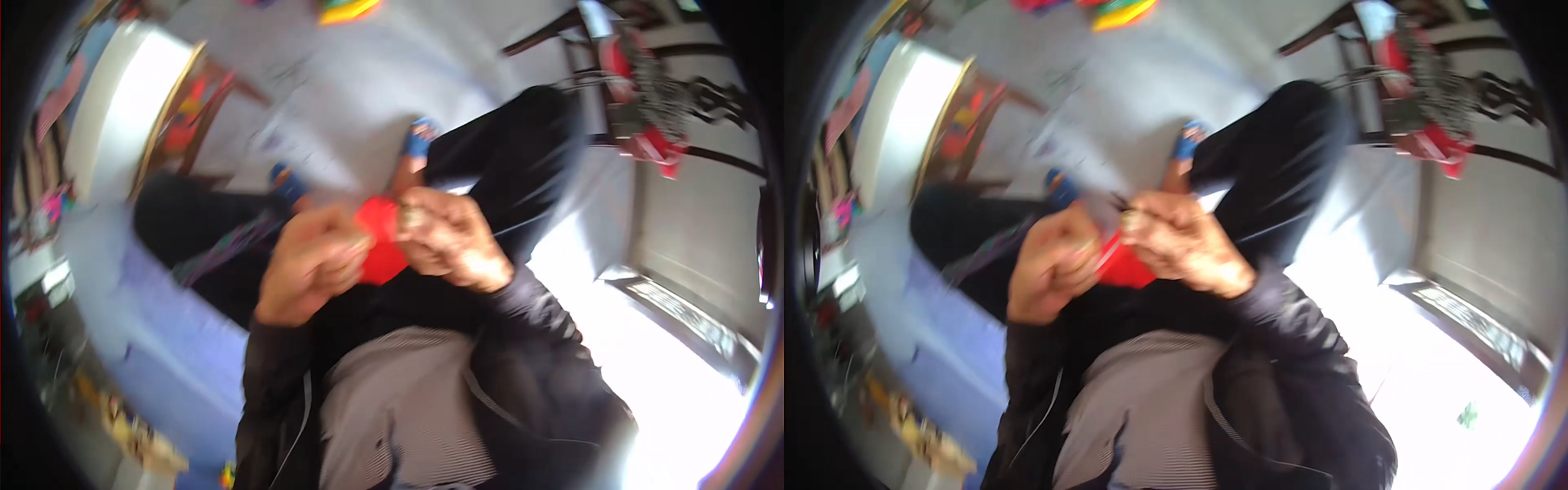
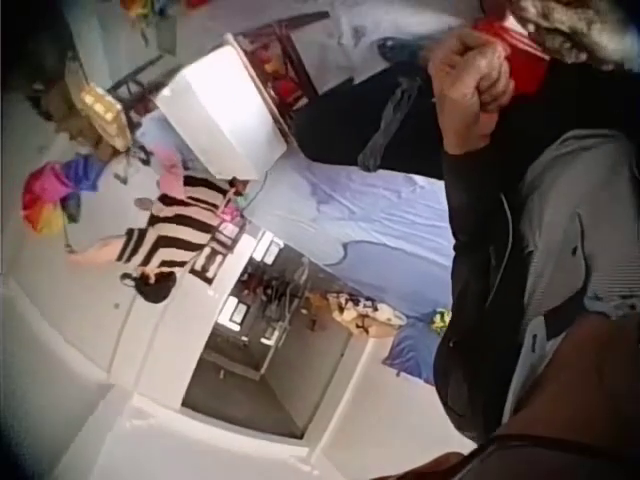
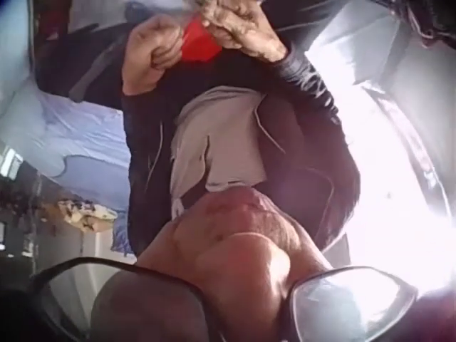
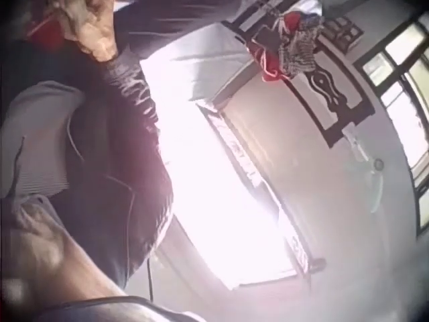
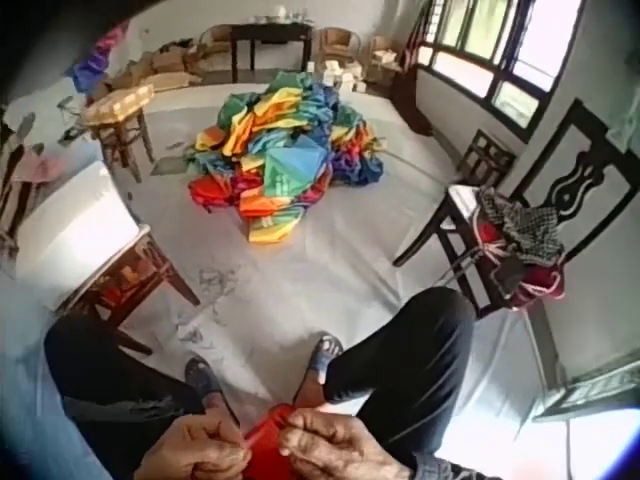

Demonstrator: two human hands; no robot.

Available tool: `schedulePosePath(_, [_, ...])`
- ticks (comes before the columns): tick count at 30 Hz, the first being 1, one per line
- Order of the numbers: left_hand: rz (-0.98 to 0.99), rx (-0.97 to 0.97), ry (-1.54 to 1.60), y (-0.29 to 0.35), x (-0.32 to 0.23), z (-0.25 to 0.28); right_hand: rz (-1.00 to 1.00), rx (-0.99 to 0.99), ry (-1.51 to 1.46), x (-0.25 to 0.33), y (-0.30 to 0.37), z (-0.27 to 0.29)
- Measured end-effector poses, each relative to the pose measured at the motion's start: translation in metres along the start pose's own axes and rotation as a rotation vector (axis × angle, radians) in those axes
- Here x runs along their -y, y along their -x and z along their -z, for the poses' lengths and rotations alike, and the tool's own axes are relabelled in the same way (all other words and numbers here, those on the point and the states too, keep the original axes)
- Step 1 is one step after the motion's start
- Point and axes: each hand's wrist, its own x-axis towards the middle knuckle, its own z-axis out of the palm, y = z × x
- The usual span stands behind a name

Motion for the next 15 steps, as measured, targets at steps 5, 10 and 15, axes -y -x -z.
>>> schedulePosePath(5, [-0.103,-0.2,-0.158,-0.001,0.002,0.001,0.447,-0.331,0.521,0.063,-0.01,0.085])
schedulePosePath(10, [-0.226,-0.3,-0.204,-0.008,0.014,0.004,0.636,-0.89,0.846,0.196,-0.015,0.245])
schedulePosePath(15, [-0.223,-0.332,-0.239,-0.014,0.02,-0.002,0.487,-1.299,1.566,0.262,0.003,0.435])
